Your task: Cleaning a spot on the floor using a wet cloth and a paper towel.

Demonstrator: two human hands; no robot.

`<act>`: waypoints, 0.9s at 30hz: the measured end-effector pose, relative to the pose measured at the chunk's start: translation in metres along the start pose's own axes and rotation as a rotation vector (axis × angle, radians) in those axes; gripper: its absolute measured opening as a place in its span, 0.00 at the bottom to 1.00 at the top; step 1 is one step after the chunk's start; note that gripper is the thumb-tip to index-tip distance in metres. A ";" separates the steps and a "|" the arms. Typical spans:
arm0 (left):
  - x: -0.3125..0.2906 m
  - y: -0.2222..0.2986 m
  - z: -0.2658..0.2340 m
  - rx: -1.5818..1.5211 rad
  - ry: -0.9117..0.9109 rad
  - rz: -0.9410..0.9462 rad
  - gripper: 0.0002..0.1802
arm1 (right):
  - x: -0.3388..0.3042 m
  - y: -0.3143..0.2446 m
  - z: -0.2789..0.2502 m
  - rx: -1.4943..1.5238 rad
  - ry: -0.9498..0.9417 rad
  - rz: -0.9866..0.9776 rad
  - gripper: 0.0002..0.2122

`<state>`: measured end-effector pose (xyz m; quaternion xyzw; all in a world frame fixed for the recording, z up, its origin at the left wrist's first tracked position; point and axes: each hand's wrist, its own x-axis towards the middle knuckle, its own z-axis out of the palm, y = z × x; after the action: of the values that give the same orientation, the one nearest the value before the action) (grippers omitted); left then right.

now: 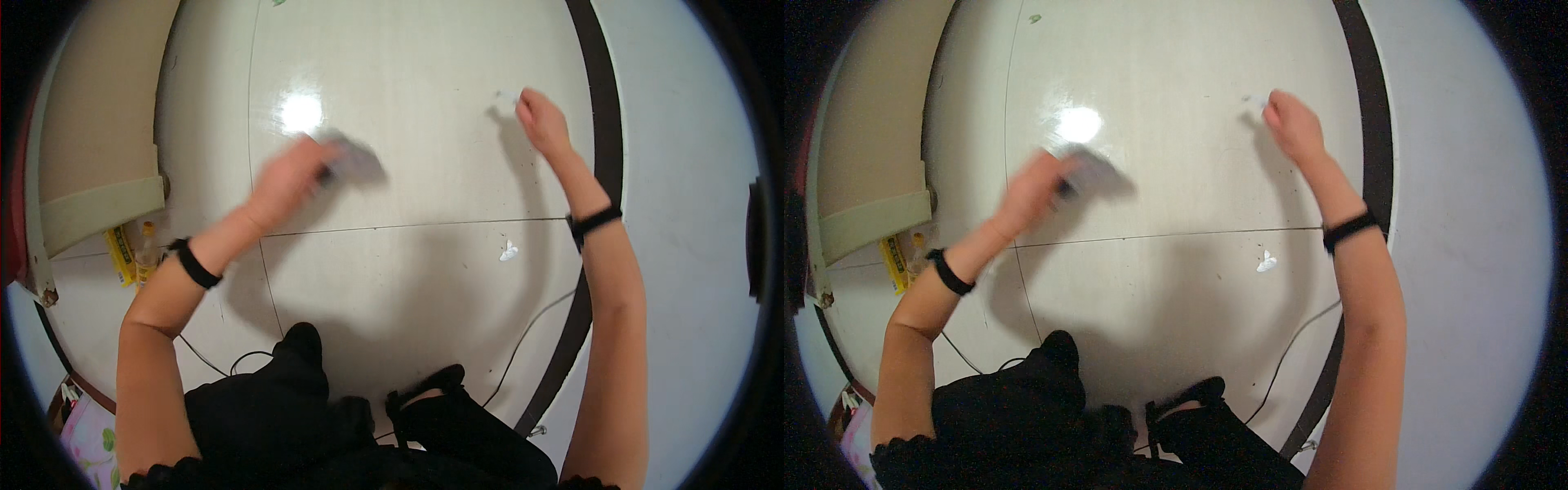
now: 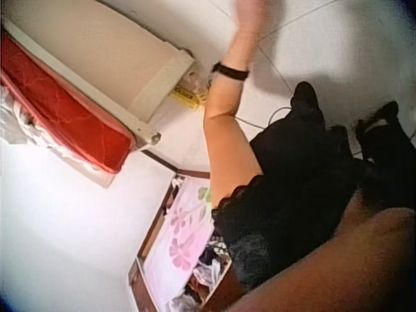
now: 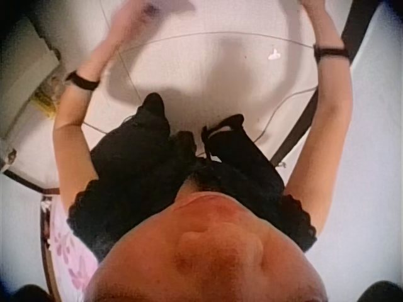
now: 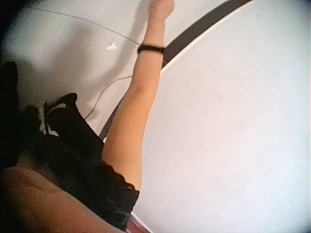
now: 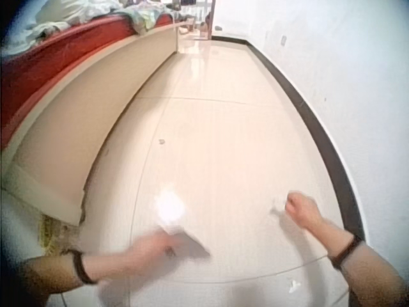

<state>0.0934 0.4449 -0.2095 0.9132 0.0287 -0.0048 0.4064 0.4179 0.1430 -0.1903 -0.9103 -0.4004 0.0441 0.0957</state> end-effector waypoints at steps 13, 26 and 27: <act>0.027 -0.099 0.020 0.631 0.247 -0.296 0.13 | -0.047 -0.142 0.155 0.131 -0.045 -0.466 0.07; 0.020 0.029 0.145 0.374 -0.089 0.168 0.18 | -0.112 -0.021 0.017 0.184 0.000 0.050 0.07; 0.020 0.026 0.145 0.370 -0.045 0.184 0.18 | -0.097 0.016 0.013 0.122 0.074 0.073 0.08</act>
<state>0.1171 0.3209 -0.2878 0.9708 -0.0651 0.0069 0.2308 0.3618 0.0629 -0.2063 -0.9176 -0.3600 0.0383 0.1640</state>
